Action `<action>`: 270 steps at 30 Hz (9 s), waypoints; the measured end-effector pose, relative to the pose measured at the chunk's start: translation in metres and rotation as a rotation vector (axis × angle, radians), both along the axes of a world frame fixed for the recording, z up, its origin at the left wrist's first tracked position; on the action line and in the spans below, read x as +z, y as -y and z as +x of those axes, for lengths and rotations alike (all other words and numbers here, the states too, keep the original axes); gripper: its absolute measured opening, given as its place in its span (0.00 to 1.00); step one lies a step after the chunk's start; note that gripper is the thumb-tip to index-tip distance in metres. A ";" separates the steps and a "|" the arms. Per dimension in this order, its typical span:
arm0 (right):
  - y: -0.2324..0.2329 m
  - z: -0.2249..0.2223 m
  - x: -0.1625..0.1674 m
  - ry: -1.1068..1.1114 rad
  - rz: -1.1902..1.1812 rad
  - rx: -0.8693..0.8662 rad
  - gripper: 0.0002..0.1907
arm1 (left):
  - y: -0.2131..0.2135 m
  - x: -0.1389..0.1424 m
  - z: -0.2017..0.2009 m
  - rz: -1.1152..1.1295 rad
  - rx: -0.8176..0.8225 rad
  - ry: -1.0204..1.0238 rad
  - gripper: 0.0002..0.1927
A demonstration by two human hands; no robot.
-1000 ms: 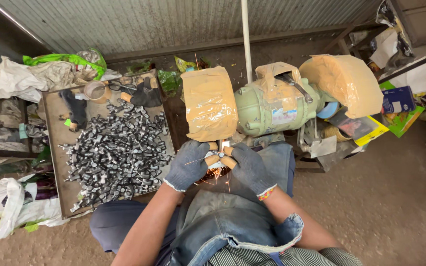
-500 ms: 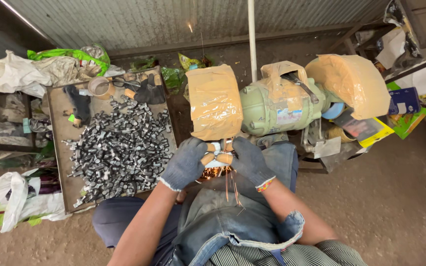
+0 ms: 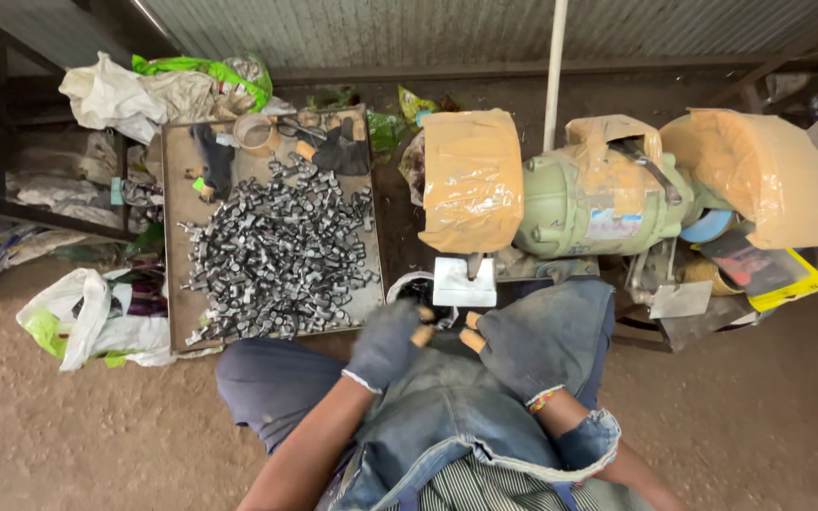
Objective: The person sits on the floor and sharpens small metal workpieces one at a time against a bench grinder, holding each piece with both gloved hands and producing sparks, then places the finished piece on a tray with a large pile of similar ground pieces.
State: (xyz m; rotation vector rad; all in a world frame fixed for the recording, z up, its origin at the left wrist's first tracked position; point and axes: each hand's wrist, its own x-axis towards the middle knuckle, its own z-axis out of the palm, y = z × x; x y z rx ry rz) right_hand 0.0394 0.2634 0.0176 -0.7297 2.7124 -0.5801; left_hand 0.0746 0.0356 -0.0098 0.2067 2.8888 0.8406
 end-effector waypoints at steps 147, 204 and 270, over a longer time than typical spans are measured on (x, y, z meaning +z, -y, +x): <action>0.013 -0.069 -0.008 -0.094 -0.375 -0.157 0.22 | 0.006 0.014 -0.068 0.259 -0.164 -0.317 0.09; -0.004 -0.066 0.001 -0.147 -0.304 0.002 0.18 | -0.005 0.013 -0.080 0.209 -0.250 -0.266 0.12; -0.012 0.024 0.016 -0.006 -0.391 -0.075 0.20 | 0.065 0.006 -0.054 -0.473 0.357 -0.138 0.21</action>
